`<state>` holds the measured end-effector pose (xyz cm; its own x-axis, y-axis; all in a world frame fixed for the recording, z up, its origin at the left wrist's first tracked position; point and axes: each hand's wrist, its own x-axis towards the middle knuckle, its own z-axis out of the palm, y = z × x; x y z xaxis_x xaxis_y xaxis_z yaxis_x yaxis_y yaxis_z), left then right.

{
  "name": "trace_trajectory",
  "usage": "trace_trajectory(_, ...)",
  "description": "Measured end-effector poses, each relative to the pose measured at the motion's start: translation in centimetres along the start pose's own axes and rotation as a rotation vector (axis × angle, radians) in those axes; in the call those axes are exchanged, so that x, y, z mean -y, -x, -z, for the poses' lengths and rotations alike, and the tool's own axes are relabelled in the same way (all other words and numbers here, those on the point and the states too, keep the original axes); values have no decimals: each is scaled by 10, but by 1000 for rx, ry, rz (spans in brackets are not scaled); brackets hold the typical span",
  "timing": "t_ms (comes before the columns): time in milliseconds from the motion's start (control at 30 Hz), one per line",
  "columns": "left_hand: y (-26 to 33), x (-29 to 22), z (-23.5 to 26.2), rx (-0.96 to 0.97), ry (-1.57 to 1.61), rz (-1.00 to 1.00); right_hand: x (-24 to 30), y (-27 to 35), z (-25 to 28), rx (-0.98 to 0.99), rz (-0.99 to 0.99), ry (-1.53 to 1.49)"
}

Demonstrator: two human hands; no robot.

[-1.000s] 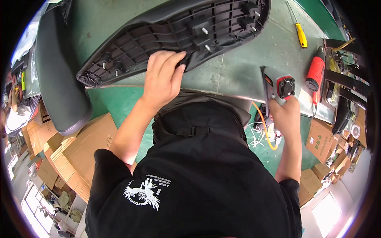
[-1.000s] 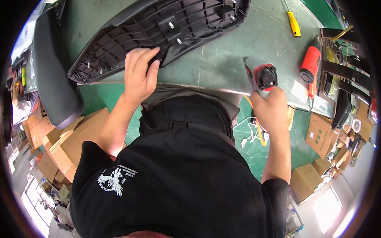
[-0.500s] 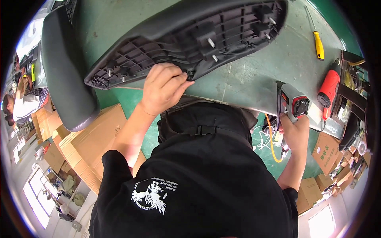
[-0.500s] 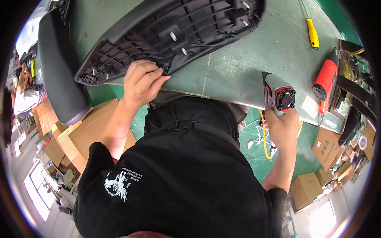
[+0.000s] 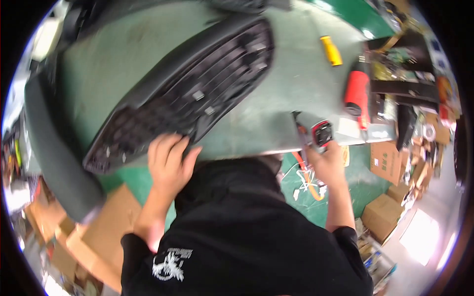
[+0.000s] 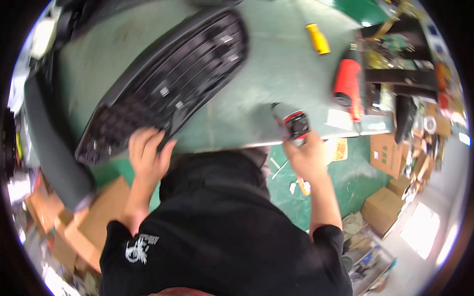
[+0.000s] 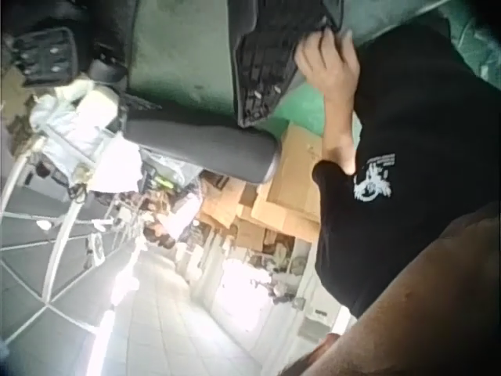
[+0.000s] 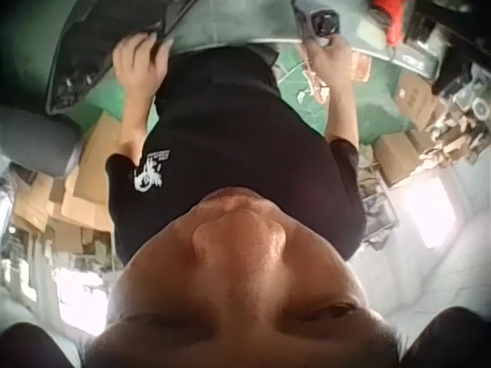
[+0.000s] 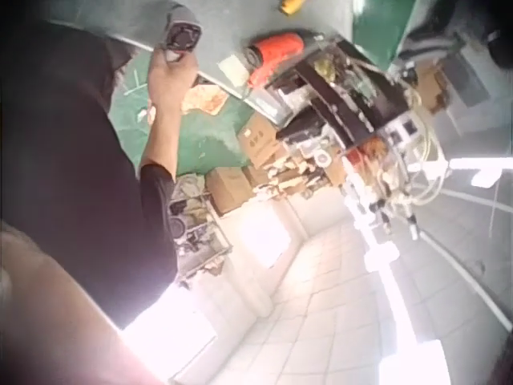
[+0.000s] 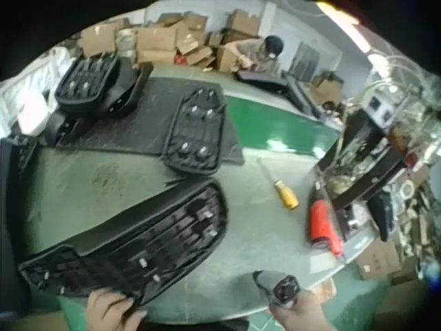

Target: Assembling seat covers onto plastic bases using a screwdriver and pneumatic stapler.

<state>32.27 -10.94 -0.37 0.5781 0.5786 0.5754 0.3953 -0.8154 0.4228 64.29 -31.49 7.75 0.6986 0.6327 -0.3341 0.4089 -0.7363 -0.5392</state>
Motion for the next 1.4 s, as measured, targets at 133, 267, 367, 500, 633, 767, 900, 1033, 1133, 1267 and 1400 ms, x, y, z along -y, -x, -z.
trace_trajectory(133, -26, -47, 6, 12, 228, -75, 44, 30, 24, 58, -31, -518)
trace_trajectory(267, -75, -125, -31, 446, 804, 156, 54, 59, 35, 90, 3, -775)
trace_trajectory(367, -66, -163, -73, 635, 1158, 341, 48, 66, 40, 69, 183, -752)
trace_trajectory(500, -78, -178, -98, 633, 948, 222, 32, 63, 48, 37, 165, -774)
trace_trajectory(633, -84, -177, -113, 734, 985, 257, 13, 53, 55, -1, 198, -851)
trace_trajectory(767, -104, -178, -121, 687, 870, 115, 7, 40, 49, -61, 331, -906)
trace_trajectory(900, -112, -180, -115, 939, 576, 114, 2, 32, 65, -11, 73, -958)
trace_trajectory(1033, -140, -153, -96, 820, 634, -23, -6, 21, 90, -192, 96, -1064)
trace_trajectory(1133, -191, -120, -60, 343, 35, -369, -20, 12, 92, -304, 128, -834)
trace_trajectory(1267, -171, -56, -23, 610, -561, -194, -19, -3, 102, -175, 42, -689)
trace_trajectory(1400, -139, -53, -11, 665, -492, -340, -2, -10, 95, -154, 41, -728)
